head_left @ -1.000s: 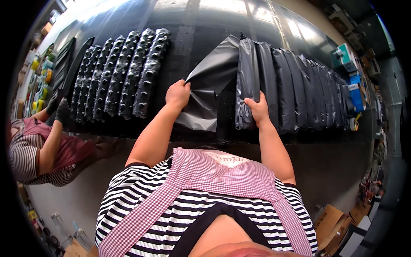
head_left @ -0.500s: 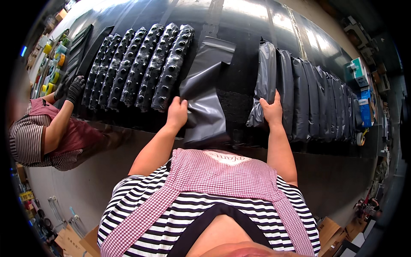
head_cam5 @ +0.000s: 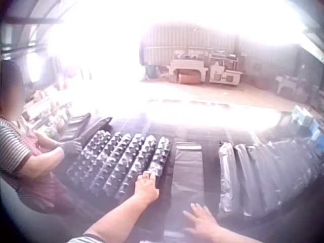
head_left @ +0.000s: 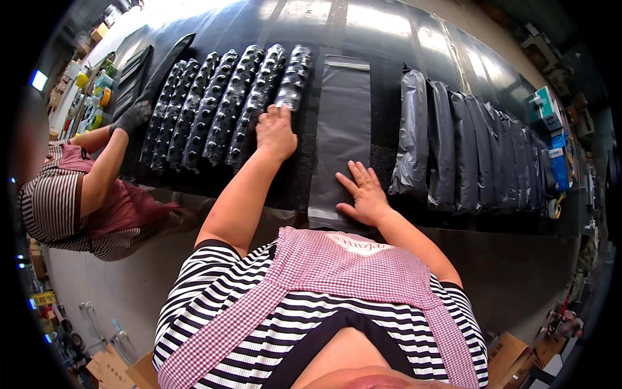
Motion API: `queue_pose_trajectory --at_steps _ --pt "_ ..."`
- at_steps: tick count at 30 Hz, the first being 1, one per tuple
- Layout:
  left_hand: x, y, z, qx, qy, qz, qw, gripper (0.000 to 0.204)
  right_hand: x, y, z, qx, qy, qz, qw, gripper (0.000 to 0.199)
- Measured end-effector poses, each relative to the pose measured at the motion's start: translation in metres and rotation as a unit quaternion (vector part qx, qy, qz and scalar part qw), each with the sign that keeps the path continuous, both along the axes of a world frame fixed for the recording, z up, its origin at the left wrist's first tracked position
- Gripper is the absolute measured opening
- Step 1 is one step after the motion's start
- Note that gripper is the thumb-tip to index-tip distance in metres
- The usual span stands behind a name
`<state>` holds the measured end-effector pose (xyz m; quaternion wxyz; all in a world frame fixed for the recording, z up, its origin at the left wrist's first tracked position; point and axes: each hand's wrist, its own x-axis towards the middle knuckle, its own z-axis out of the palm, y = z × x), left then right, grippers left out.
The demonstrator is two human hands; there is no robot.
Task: The person places black plastic trays into gray plastic bags, folds the bags over, and later applies white labels to blue plastic components.
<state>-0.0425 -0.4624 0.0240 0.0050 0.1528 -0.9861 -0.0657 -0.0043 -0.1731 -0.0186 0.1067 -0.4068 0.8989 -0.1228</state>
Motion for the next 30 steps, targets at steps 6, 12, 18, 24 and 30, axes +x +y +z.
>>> queue_pose_trajectory --at_steps 6,12,18,24,30 --pt "-0.010 0.011 0.004 0.123 -0.063 0.041 0.990 0.100 -0.020 0.003 -0.004 0.007 0.018 -0.059 0.998 0.080" --pt "0.011 -0.013 -0.026 0.517 0.140 0.003 0.845 0.100 -0.018 -0.016 0.015 -0.286 -0.236 -0.161 0.915 0.074" --pt "0.069 0.095 -0.002 0.585 0.170 -0.117 0.784 0.077 -0.026 -0.039 0.044 -0.503 -0.407 -0.225 0.728 0.111" --pt "0.061 0.092 -0.017 0.617 0.119 -0.165 0.760 0.036 -0.012 0.000 0.044 -0.529 -0.408 -0.284 0.688 0.109" --pt "0.079 0.078 -0.042 0.247 0.055 -0.439 0.862 0.035 0.002 0.012 0.035 -0.528 -0.360 -0.299 0.709 0.105"
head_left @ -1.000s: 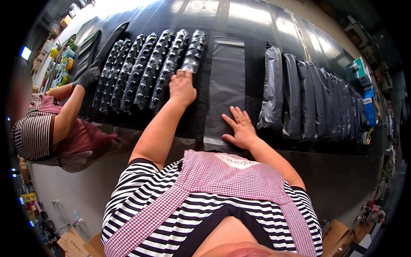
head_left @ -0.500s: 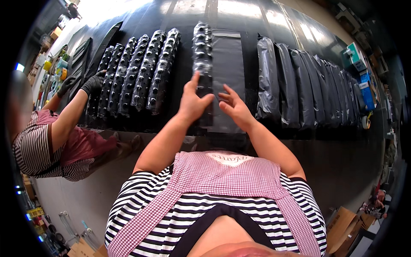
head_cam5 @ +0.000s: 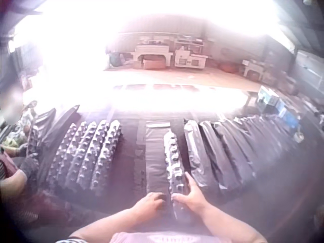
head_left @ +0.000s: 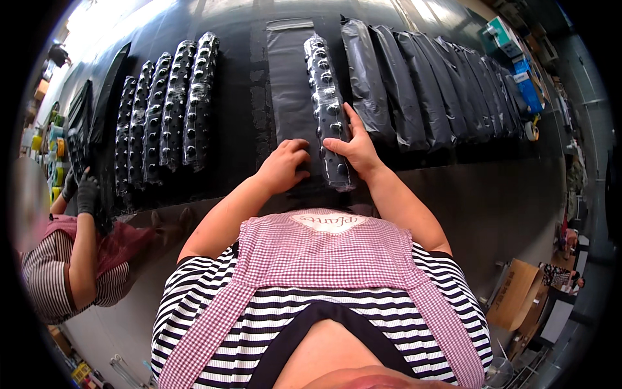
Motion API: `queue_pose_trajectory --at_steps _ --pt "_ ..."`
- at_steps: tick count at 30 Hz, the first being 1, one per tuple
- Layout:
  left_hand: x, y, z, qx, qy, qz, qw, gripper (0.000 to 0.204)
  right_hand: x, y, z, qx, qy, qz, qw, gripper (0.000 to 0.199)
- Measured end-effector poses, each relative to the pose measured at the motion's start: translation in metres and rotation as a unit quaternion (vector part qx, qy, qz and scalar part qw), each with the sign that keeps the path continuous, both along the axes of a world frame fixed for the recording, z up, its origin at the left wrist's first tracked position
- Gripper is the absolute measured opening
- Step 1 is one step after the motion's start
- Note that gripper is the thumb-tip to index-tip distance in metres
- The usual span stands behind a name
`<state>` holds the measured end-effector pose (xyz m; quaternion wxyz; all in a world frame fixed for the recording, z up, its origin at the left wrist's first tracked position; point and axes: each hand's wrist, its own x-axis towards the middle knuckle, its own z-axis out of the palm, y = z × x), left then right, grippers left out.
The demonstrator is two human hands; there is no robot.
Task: The person places black plastic trays into gray plastic bags, folds the bags over, and later applies white labels to blue plastic components.
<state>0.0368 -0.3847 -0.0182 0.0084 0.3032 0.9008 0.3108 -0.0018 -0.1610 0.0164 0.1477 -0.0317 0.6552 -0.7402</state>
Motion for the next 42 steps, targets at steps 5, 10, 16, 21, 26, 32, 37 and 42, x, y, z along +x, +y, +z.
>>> queue_pose_trajectory --at_steps 5,10,16,21,26,32,37,42 --pt "0.004 -0.002 0.004 -0.079 0.021 -0.087 0.993 0.035 0.010 0.016 -0.003 0.009 0.008 -0.002 1.000 0.106" --pt "0.016 0.005 -0.003 -0.139 0.025 -0.136 0.981 0.026 0.023 0.025 -0.003 0.062 0.070 0.004 0.996 0.107" --pt "0.012 0.002 -0.013 -0.026 0.029 -0.091 0.995 0.022 0.052 0.043 0.017 0.077 0.041 0.007 0.996 0.112" --pt "0.016 0.002 -0.007 -0.015 -0.002 -0.033 0.999 0.035 0.079 0.059 0.030 0.077 0.042 0.005 0.996 0.112" --pt "0.015 0.006 -0.013 0.022 -0.056 -0.008 0.998 0.033 0.109 0.079 0.017 0.118 0.064 -0.020 0.991 0.111" --pt "0.015 0.005 -0.022 -0.036 0.093 -0.059 0.993 0.020 0.160 0.097 0.022 0.045 0.036 -0.016 0.998 0.108" --pt "0.023 0.008 -0.028 -0.146 0.155 -0.081 0.974 0.019 0.207 0.118 0.023 0.174 0.098 0.030 0.980 0.104" --pt "0.021 0.004 -0.020 -0.095 0.087 -0.079 0.988 0.015 0.253 0.120 0.013 0.263 0.097 0.044 0.959 0.100"
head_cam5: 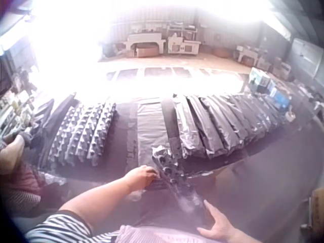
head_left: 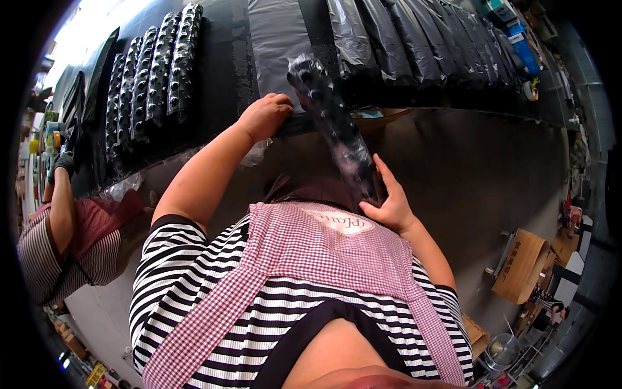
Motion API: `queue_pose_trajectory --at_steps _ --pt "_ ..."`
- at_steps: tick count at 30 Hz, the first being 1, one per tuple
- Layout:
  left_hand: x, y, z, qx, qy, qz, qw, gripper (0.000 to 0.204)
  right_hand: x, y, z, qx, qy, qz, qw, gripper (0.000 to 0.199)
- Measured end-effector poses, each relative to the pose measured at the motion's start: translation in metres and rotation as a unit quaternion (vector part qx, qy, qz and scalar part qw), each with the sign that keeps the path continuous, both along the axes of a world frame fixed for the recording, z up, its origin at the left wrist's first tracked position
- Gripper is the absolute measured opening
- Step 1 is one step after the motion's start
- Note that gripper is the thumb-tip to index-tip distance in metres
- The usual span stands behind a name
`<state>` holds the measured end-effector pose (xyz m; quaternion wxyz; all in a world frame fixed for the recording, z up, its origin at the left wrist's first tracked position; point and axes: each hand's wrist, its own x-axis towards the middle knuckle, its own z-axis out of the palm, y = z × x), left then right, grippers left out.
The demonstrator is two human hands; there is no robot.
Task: The person places black plastic trays into gray plastic bags, folds the bags over, and later applies white labels to blue plastic components.
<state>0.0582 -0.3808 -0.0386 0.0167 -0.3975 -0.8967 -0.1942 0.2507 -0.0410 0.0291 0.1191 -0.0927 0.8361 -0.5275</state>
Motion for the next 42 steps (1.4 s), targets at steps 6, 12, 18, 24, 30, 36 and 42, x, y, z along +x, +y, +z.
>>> queue_pose_trajectory --at_steps 6,12,18,24,30,36,42 --pt "0.007 -0.011 0.001 0.030 -0.023 -0.009 0.999 0.013 0.022 -0.010 -0.007 0.033 0.028 -0.016 0.999 0.102" --pt "0.003 -0.013 0.006 -0.062 -0.014 -0.037 0.997 0.021 0.035 -0.020 -0.003 0.080 0.070 -0.060 0.993 0.102" --pt "-0.013 -0.013 0.004 0.089 -0.116 0.041 0.988 0.018 0.044 -0.033 0.009 0.099 0.093 -0.045 0.990 0.094" --pt "-0.050 -0.040 -0.013 0.401 -0.483 0.077 0.774 0.007 0.042 -0.040 -0.003 0.187 0.114 -0.014 0.976 0.089" --pt "-0.097 -0.048 0.020 0.329 -0.322 0.060 0.886 0.007 -0.003 -0.069 -0.007 0.169 0.088 -0.033 0.981 0.093" --pt "-0.189 -0.075 0.073 0.096 -0.069 0.037 0.992 0.008 -0.091 -0.135 -0.020 -0.002 0.018 -0.076 0.997 0.096" --pt "-0.203 -0.093 0.026 0.228 -0.202 0.057 0.951 0.008 -0.104 -0.187 -0.017 0.097 0.002 -0.038 0.995 0.101"
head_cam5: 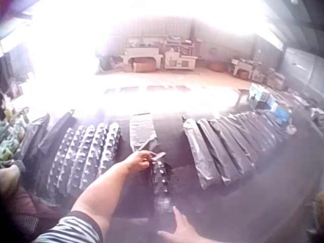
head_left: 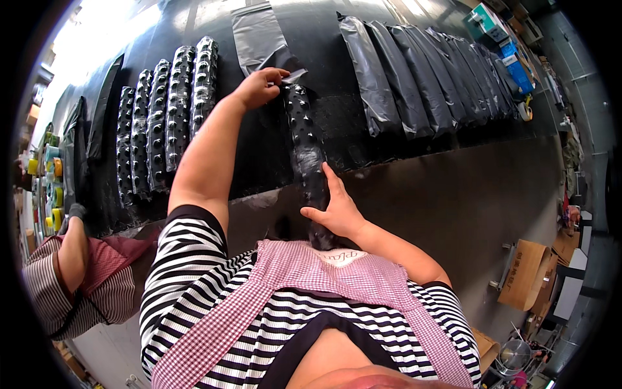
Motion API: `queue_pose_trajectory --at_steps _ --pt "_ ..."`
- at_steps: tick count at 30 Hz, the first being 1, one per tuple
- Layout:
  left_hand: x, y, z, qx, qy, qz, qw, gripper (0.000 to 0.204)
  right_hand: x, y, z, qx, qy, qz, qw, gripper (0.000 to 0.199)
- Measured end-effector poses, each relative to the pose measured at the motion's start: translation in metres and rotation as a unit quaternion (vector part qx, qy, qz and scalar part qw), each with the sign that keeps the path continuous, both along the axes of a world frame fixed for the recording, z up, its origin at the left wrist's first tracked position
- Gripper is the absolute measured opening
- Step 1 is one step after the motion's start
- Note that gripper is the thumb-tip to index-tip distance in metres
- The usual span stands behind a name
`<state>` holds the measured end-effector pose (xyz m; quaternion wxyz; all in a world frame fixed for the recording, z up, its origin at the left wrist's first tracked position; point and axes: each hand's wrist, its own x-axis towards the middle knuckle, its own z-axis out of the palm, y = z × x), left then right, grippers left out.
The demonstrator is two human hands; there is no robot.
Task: The person places black plastic trays into gray plastic bags, folds the bags over, and later applies white labels to blue plastic components.
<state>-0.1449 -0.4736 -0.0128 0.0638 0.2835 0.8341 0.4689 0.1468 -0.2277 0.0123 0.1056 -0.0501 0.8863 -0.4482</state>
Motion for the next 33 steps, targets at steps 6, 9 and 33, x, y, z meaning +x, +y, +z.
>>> queue_pose_trajectory --at_steps 6,9,33 --pt "0.016 -0.007 -0.006 0.145 -0.024 0.049 0.988 0.012 -0.132 0.023 -0.023 -0.070 0.017 -0.051 0.996 0.024" --pt "0.013 0.002 0.007 0.103 -0.021 0.030 0.994 0.011 -0.209 0.013 -0.038 0.183 0.139 -0.096 0.969 0.054" --pt "0.257 0.036 0.002 0.111 -0.067 -0.085 0.988 0.006 -0.008 0.074 -0.060 -0.103 -0.273 0.243 0.925 0.033"
